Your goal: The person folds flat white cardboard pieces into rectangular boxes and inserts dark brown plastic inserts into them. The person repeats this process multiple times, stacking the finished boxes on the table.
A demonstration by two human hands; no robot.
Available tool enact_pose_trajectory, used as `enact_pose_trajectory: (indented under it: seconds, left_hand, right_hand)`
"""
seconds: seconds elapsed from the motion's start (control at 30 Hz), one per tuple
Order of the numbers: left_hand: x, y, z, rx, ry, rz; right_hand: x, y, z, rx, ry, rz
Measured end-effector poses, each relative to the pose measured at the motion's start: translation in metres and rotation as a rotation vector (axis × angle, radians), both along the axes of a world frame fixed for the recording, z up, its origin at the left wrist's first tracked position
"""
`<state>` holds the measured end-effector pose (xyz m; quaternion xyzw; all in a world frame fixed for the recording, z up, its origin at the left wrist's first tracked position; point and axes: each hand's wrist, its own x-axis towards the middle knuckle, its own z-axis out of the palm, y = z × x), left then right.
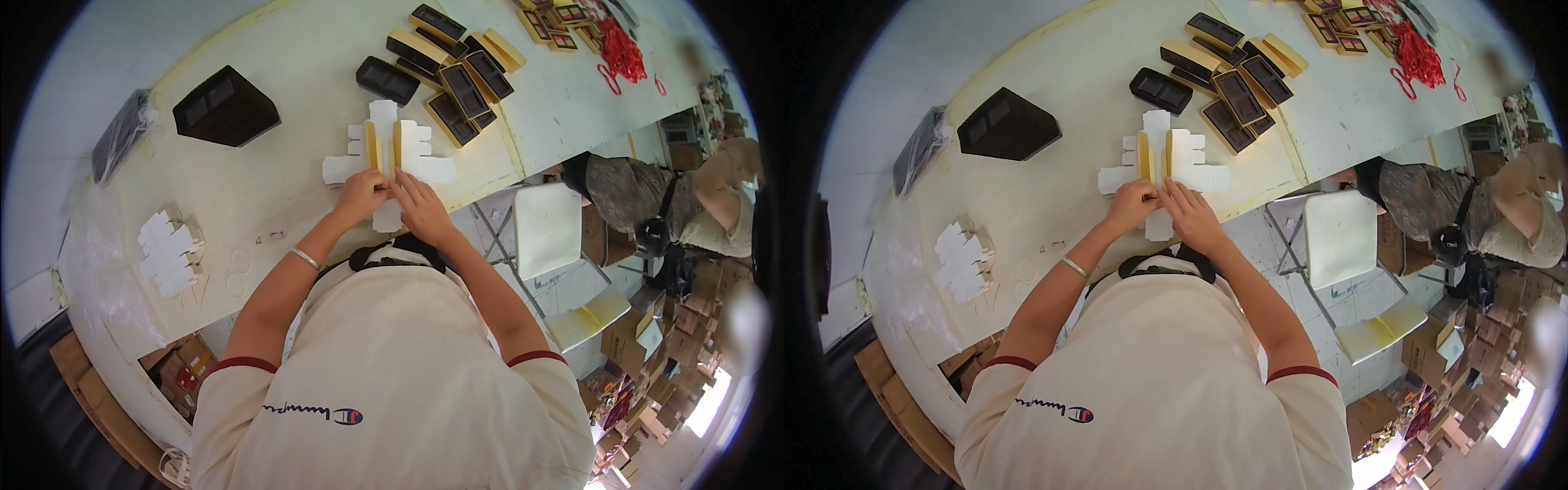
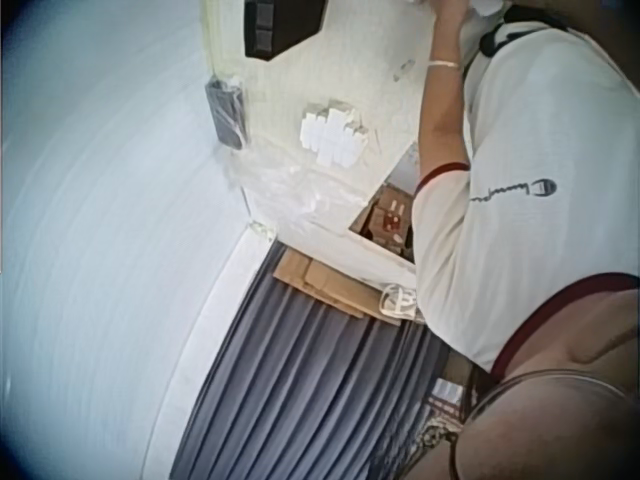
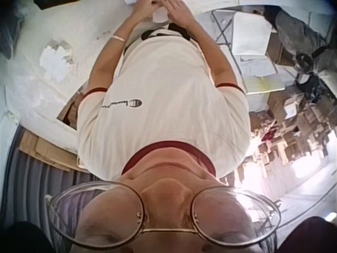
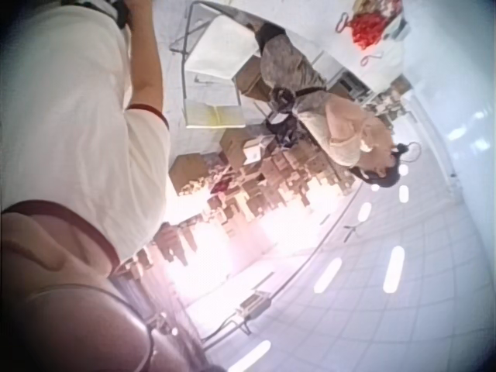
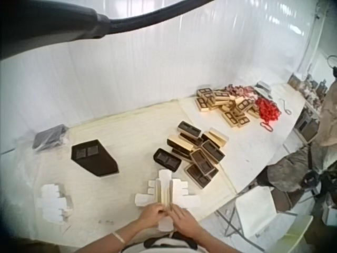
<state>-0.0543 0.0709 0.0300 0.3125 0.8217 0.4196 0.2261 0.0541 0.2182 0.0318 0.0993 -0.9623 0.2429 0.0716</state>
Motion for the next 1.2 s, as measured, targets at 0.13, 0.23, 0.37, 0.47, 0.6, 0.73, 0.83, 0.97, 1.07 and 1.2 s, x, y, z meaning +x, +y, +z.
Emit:
enact_pose_trajectory:
  seconds: [0.13, 0.23, 0.37, 0.47, 0.6, 0.73, 0.83, 0.97, 1.07, 1.2]
  left_hand:
    - [0.0, 0.001, -0.011, 0.04, -0.112, -0.047]
    - [-0.006, -0.008, -0.012, 0.161, -0.445, -0.08]
    - [-0.006, -0.01, -0.01, 0.226, -0.482, -0.091]
    - [-0.002, -0.007, -0.014, 0.237, -0.195, -0.107]
    - [0.004, -0.007, -0.018, 0.046, -0.065, -0.001]
    - [0.009, -0.003, -0.009, 0.016, -0.078, -0.004]
    - [0.011, -0.001, 0.001, 0.069, -0.057, -0.054]
    - [0.01, -0.007, 0.004, 0.059, -0.066, -0.104]
    - [0.012, -0.008, -0.005, 0.122, -0.074, -0.058]
    - [0.013, -0.008, -0.016, -0.026, 0.289, -0.046]
  right_hand:
    - [0.0, 0.003, -0.023, -0.071, 0.077, 0.004]
    - [-0.007, 0.009, -0.018, -0.246, 0.0, -0.037]
    - [-0.017, 0.012, -0.022, -0.474, -0.201, -0.138]
    - [-0.021, 0.008, -0.002, -0.661, -0.219, -0.234]
    - [-0.02, 0.001, 0.012, -0.561, -0.106, -0.299]
    - [-0.017, 0.005, -0.007, -0.505, -0.032, -0.255]
    - [-0.015, 0.007, -0.01, -0.557, -0.004, -0.222]
    - [-0.022, 0.01, -0.005, -0.636, -0.117, -0.262]
    - [-0.023, 0.01, -0.009, -0.616, -0.151, -0.281]
    - [-0.026, 0.01, -0.007, -0.562, -0.212, -0.304]
